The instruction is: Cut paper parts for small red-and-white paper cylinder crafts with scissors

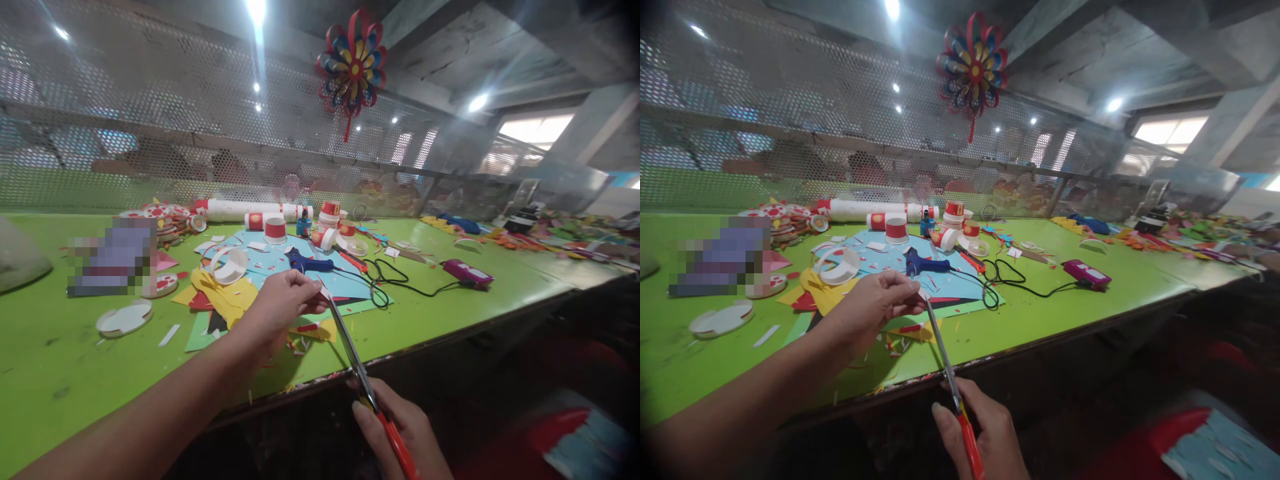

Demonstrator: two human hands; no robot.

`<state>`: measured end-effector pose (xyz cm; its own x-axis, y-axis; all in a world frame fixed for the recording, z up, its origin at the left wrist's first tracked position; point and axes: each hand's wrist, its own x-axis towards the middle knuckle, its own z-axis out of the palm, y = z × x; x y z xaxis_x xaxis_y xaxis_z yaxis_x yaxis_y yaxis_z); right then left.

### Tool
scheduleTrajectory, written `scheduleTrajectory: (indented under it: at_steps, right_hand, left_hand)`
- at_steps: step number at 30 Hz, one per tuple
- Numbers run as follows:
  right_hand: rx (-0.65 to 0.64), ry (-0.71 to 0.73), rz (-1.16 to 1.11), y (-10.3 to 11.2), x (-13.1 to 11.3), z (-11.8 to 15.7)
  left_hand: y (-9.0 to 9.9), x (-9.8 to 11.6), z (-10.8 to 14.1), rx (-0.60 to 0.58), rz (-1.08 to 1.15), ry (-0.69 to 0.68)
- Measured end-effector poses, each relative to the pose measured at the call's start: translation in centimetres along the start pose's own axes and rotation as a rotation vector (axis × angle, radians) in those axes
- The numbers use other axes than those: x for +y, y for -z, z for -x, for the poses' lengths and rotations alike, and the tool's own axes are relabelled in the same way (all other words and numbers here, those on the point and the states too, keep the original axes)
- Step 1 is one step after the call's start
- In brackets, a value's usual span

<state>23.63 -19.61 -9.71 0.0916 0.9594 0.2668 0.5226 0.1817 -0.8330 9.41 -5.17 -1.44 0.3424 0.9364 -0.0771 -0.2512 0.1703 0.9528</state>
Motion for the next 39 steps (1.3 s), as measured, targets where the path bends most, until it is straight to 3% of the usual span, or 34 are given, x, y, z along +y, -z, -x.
scheduleTrajectory:
  at_steps: [19,31,39]
  right_hand:
    - [0.019,0.041,-0.038,-0.29,0.27,-0.02]
    - [-0.101,-0.010,0.011,0.30,-0.06,0.01]
    - [-0.060,0.011,0.011,0.03,0.53,0.01]
  left_hand:
    - [-0.01,0.05,-0.04,-0.019,0.013,0.000]
    - [0.06,0.03,0.02,-0.023,0.014,-0.012]
    - [-0.01,0.03,0.05,-0.018,-0.005,-0.002]
